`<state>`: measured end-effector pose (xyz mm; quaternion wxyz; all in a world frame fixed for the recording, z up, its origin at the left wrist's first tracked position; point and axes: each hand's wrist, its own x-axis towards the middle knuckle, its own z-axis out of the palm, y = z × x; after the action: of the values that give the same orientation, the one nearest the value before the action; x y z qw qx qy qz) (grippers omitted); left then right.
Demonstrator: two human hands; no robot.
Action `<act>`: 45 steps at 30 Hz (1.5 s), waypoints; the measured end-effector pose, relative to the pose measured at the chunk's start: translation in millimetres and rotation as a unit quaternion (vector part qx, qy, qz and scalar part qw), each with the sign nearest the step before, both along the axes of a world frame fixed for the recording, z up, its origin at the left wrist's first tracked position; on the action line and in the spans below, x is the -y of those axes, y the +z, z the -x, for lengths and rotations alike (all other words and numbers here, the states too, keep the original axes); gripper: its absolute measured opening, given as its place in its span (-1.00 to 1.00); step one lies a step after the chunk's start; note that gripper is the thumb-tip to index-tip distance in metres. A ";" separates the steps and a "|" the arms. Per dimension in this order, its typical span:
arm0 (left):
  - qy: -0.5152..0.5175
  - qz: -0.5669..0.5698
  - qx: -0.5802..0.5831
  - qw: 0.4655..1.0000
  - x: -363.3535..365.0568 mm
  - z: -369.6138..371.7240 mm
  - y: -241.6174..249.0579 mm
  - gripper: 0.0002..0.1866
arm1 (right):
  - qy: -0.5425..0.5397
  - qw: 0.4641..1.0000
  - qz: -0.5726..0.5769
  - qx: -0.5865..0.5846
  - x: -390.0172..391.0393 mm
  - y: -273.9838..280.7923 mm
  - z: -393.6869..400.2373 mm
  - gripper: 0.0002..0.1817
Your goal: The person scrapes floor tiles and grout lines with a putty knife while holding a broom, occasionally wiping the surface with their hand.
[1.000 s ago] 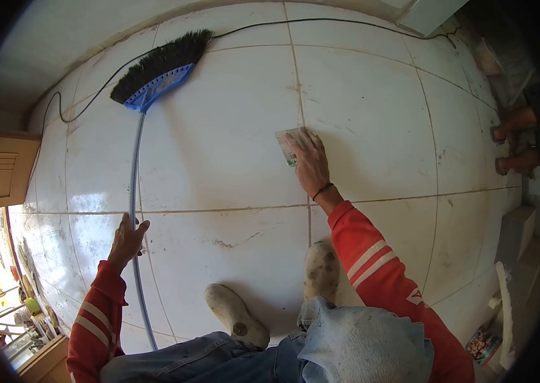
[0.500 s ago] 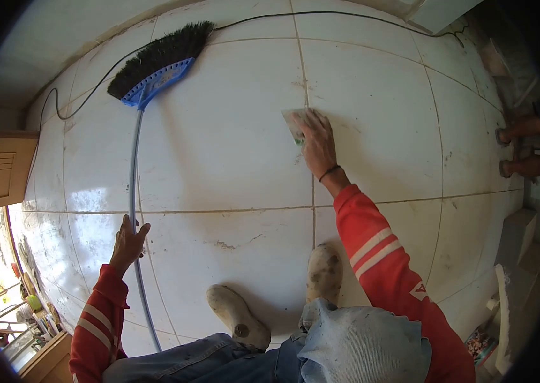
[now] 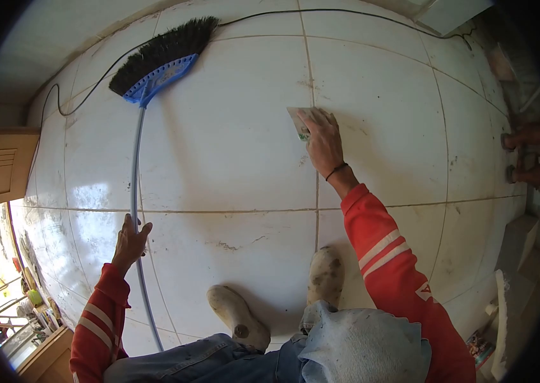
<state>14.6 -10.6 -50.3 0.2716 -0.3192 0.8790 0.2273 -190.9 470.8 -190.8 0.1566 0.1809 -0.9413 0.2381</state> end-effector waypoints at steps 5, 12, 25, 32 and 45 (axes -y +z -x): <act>-0.001 -0.003 -0.003 1.000 -4.2 5.2 0.2 -0.42 | 0.037 0.999 0.013 0.021 -0.8 -0.4 33.5 -0.40; -0.002 0.000 -0.001 1.000 -6.2 4.6 6.2 -0.38 | 0.005 0.999 0.001 0.035 -0.4 -3.7 -32.6 -0.33; -0.009 -0.001 -0.018 1.000 -4.7 3.1 4.4 -0.43 | 0.000 1.000 -0.004 -0.009 4.0 -6.7 -12.6 -0.41; -0.013 0.012 -0.005 1.000 -10.1 6.4 6.8 -0.42 | -0.010 0.999 0.038 -0.006 8.6 -10.6 26.5 -0.44; -0.012 0.005 0.012 1.000 -10.6 8.4 8.2 -0.39 | 0.016 0.996 0.059 0.058 -0.1 4.0 9.8 -0.42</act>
<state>6.2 0.0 -42.1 0.2836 -0.3130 0.8804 0.2157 -200.7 470.9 -186.8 0.1084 0.1726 -0.9301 0.3057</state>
